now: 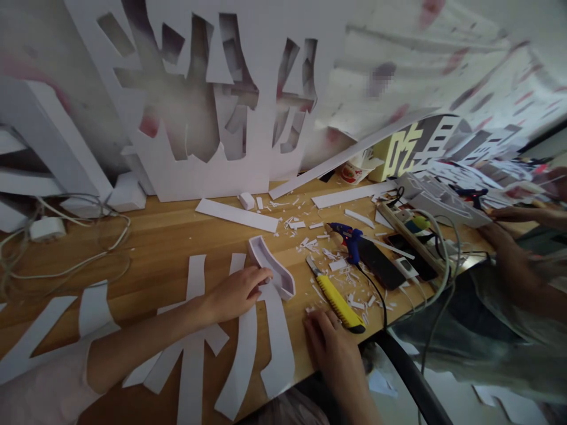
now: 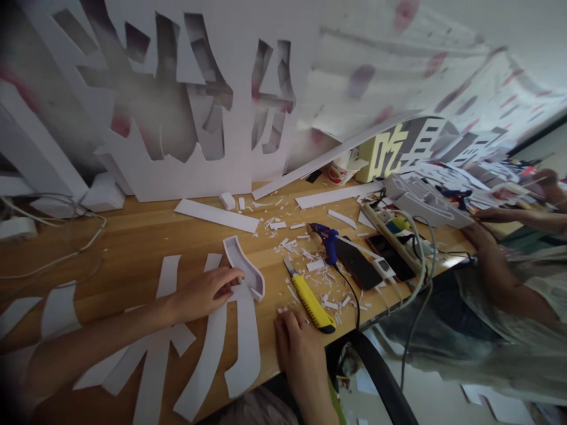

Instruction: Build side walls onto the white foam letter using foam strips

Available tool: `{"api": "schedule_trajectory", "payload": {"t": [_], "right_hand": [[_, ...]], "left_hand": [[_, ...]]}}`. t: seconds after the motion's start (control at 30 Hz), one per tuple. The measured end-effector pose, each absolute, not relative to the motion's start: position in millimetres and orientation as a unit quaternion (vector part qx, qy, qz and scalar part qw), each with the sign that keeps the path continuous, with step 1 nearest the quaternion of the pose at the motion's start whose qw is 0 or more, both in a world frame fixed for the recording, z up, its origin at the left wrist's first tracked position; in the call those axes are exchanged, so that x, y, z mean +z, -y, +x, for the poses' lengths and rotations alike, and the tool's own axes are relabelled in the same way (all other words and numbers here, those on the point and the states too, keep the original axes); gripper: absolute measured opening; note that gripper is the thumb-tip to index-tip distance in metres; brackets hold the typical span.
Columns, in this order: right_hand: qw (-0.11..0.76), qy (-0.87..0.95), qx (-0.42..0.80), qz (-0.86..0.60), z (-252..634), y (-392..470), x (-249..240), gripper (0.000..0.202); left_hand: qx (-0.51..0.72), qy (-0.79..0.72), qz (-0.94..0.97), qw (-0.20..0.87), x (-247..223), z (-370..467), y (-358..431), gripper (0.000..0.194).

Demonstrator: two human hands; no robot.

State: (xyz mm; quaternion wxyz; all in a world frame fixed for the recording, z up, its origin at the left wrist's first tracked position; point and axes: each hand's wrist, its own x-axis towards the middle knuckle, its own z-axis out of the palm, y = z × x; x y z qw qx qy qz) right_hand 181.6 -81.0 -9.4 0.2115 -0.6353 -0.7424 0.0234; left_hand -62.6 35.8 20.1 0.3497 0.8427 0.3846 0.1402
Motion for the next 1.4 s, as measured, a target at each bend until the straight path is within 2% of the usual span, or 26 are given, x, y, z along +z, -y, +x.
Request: {"api": "schedule_trajectory", "payload": {"t": [0.2,0.37,0.43,0.53,0.6,0.67,0.77,0.93,1.03,1.13,1.27,1.4], "right_hand": [[0.249,0.745,0.029,-0.619,182,72,-7,0.032],[0.333,0.654,-0.029,-0.679,211,58,29,0.024],[0.391,0.584,-0.029,-0.710,212,54,42,0.024],[0.465,0.562,0.048,-0.682,189,51,35,0.030],[0.453,0.599,0.102,-0.653,160,50,14,0.050],[0.450,0.606,0.138,-0.641,129,50,-10,0.068],[0.471,0.595,0.137,-0.637,95,52,-32,0.075],[0.464,0.588,-0.014,-0.662,78,74,-24,0.076],[0.387,0.690,-0.034,-0.610,79,82,-26,0.050],[0.296,0.776,-0.057,-0.554,79,74,-35,0.027],[0.292,0.769,-0.072,-0.565,72,59,-39,0.027],[0.307,0.755,-0.067,-0.576,68,55,-33,0.037]], "left_hand": [[0.116,-0.378,0.859,0.324,19,-65,-39,0.049],[0.102,-0.368,0.877,0.290,16,-67,-39,0.059],[0.118,-0.364,0.890,0.248,18,-70,-40,0.059],[0.159,-0.376,0.900,0.151,22,-77,-48,0.048],[0.170,-0.379,0.904,0.104,23,-82,-57,0.039],[0.160,-0.354,0.917,0.090,22,-86,-68,0.037],[0.133,-0.294,0.943,0.085,18,-88,-82,0.042],[0.086,-0.223,0.969,0.066,18,-80,-96,0.031],[0.089,-0.188,0.978,-0.002,25,-77,-97,0.030],[0.155,-0.142,0.974,-0.081,32,-77,-98,0.031],[0.195,-0.109,0.974,-0.038,35,-75,-104,0.032],[0.196,-0.108,0.974,0.033,34,-75,-109,0.027]]}}
